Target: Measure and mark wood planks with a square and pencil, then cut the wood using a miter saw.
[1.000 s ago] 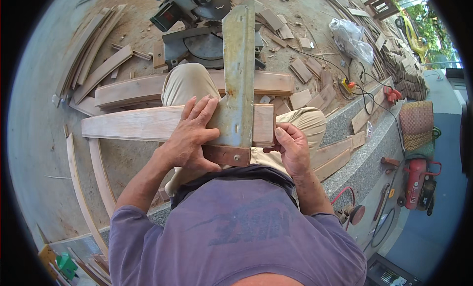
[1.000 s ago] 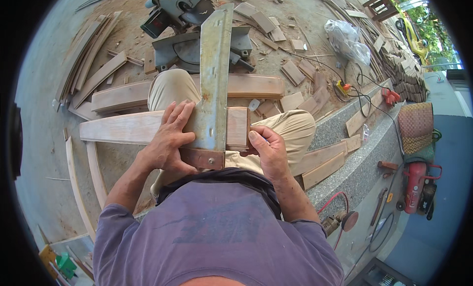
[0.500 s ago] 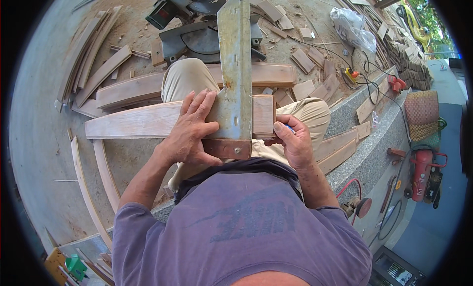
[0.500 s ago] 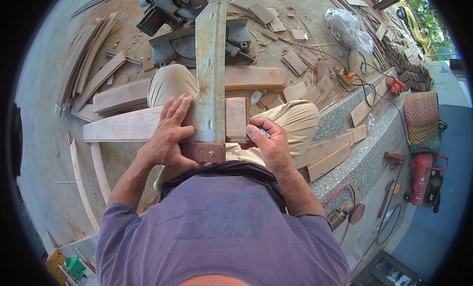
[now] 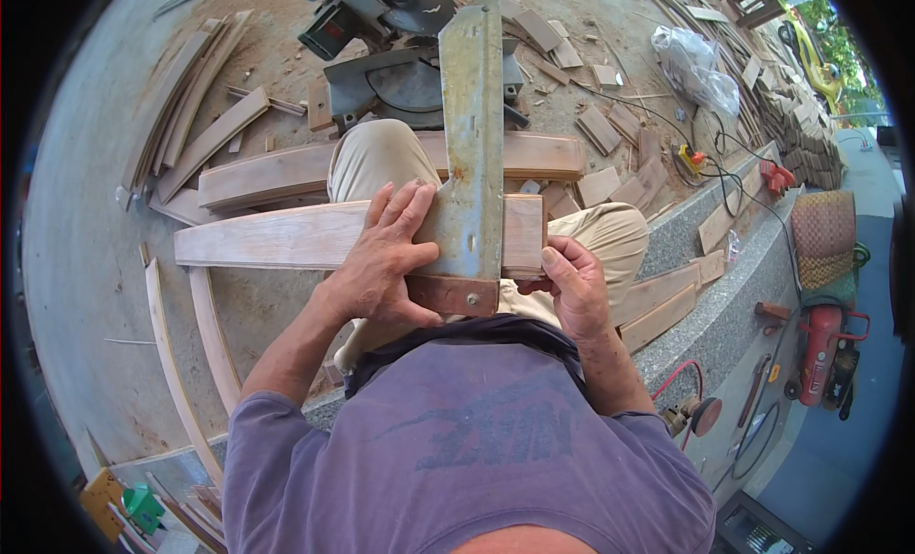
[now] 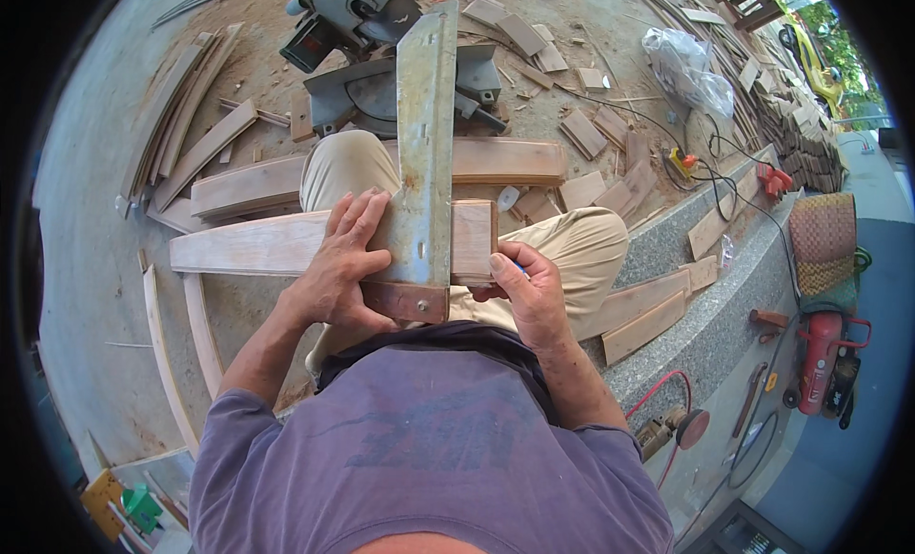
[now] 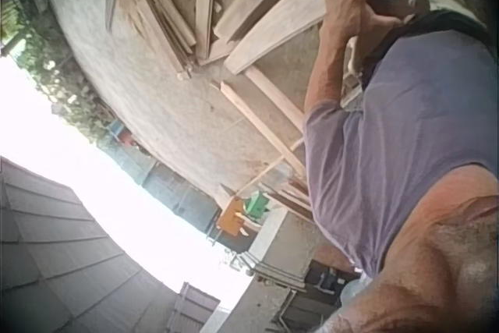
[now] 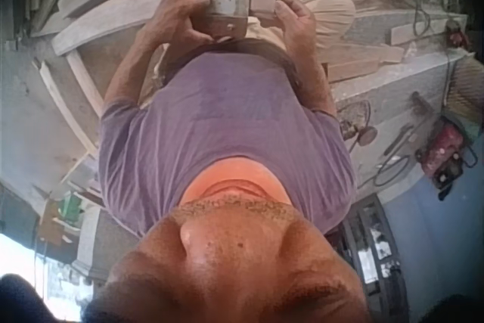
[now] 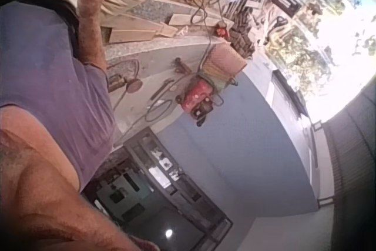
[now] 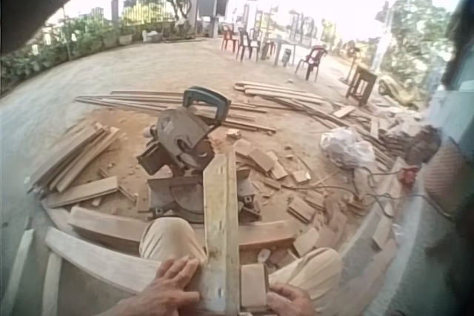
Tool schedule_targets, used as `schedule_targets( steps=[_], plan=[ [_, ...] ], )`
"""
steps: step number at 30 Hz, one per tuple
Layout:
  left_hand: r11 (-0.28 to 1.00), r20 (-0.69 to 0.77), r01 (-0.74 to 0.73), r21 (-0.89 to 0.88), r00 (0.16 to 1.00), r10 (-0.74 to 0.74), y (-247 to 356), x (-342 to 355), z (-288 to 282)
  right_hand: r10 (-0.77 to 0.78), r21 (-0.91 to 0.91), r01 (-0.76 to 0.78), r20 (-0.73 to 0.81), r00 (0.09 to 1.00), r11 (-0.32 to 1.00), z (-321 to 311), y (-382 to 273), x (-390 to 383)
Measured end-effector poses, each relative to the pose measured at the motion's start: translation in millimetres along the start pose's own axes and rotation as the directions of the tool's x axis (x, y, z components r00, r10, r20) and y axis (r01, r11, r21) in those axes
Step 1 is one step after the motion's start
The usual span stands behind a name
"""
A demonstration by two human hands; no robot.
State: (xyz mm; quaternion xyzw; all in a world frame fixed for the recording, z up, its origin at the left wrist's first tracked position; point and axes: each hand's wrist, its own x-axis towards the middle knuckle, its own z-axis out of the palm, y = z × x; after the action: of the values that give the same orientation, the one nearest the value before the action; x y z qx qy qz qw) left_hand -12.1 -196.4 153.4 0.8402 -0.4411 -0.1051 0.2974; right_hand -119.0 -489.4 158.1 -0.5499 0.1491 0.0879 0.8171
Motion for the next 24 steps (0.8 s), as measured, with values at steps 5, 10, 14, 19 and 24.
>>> schedule_targets(
  steps=[5, 10, 14, 19, 24],
  plan=[
    [0.999, -0.036, -0.026, -0.027, 0.999, 0.025, -2.2, -2.1, 0.5, -0.038, -0.007, 0.038, -0.038, 0.999, 0.999, 3.3, 2.4, -0.5],
    [0.997, -0.097, -0.05, -0.057, 0.994, 0.044, -1.7, -5.8, 0.8, -0.073, -0.066, 0.073, 0.007, 0.997, 0.995, 5.9, 2.0, 2.9],
    [0.999, -0.066, -0.035, -0.04, 0.997, 0.032, -0.9, -8.4, -1.2, -0.07, -0.033, 0.07, 0.012, 0.997, 0.997, 10.1, 0.8, 6.3],
    [0.997, -0.063, -0.048, -0.059, 0.997, 0.044, 1.3, -10.8, -4.7, -0.084, -0.082, 0.084, 0.006, 0.996, 0.993, 16.5, 1.3, 7.9],
    [0.996, -0.051, -0.056, -0.065, 0.997, 0.052, 1.3, -11.8, -6.4, -0.094, -0.1, 0.093, 0.002, 0.996, 0.991, 18.9, 0.4, 8.9]
  ],
)
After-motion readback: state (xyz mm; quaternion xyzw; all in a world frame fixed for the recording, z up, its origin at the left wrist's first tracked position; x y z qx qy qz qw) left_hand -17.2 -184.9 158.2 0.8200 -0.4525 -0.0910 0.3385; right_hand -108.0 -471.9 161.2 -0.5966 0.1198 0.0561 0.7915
